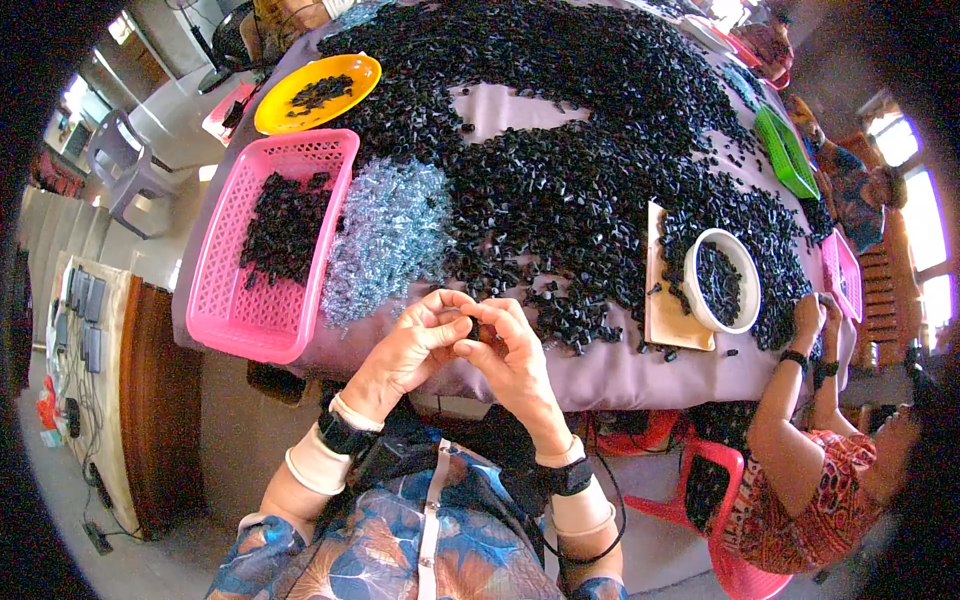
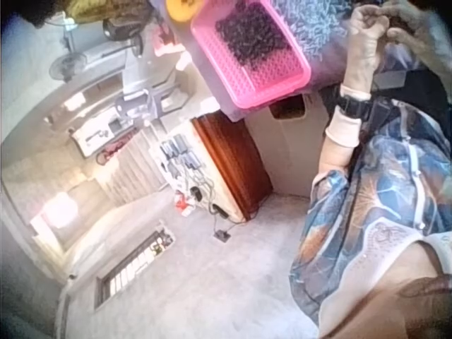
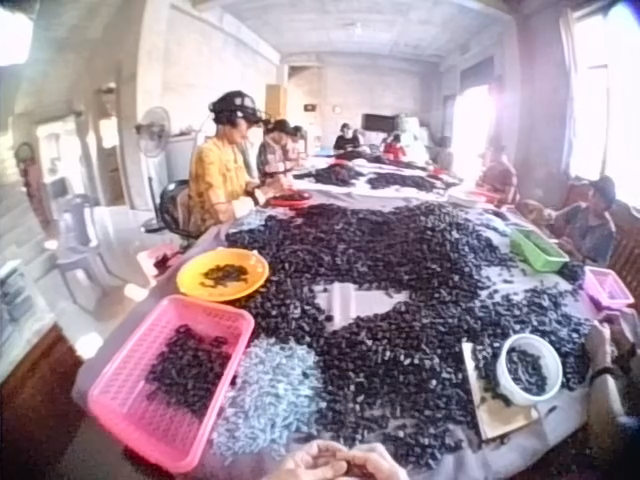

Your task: Sorting and assembling small black components on a table in a manufacturing facility.

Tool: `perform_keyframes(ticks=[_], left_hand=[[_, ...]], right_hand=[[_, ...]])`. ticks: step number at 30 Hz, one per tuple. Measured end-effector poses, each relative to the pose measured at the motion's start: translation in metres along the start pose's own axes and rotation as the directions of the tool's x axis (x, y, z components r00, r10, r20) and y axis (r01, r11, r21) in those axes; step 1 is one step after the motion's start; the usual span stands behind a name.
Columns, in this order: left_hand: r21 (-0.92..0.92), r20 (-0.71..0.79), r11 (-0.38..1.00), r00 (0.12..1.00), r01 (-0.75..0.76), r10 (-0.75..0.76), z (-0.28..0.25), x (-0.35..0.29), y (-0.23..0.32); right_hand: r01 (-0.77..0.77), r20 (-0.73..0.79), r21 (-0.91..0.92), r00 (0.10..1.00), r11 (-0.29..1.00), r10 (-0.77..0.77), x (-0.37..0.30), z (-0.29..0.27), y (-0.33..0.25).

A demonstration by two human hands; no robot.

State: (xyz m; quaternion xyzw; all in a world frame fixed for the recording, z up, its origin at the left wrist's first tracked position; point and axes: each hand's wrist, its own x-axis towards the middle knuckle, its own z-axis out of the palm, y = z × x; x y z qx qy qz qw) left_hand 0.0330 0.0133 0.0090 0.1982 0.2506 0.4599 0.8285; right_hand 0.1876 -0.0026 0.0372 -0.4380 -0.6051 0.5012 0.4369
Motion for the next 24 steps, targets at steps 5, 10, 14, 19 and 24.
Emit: perform_keyframes(ticks=[5,10,14,19,24], left_hand=[[-0.023,0.014,1.0,1.0,0.021,-0.02,0.002,-0.003,0.002],[-0.044,0.013,0.999,1.0,0.024,-0.024,-0.003,-0.012,0.0],[-0.016,0.033,0.998,0.997,0.066,-0.065,0.002,-0.012,0.003],[0.141,-0.052,0.989,0.998,0.04,-0.033,0.006,-0.006,-0.004],[0.334,-0.112,0.933,0.989,0.133,-0.101,0.004,-0.009,0.005]], right_hand=[[-0.064,-0.008,0.175,0.998,0.983,0.067,-0.004,0.002,0.006],[0.055,-0.016,0.031,0.998,0.998,-0.054,-0.005,0.01,0.006],[0.121,-0.034,-0.056,0.992,0.991,-0.123,-0.005,0.007,0.013],[0.022,-0.055,-0.036,0.998,0.999,-0.024,-0.009,0.004,0.004],[0.166,-0.09,-0.567,0.961,0.807,-0.261,-0.028,-0.047,0.017]])
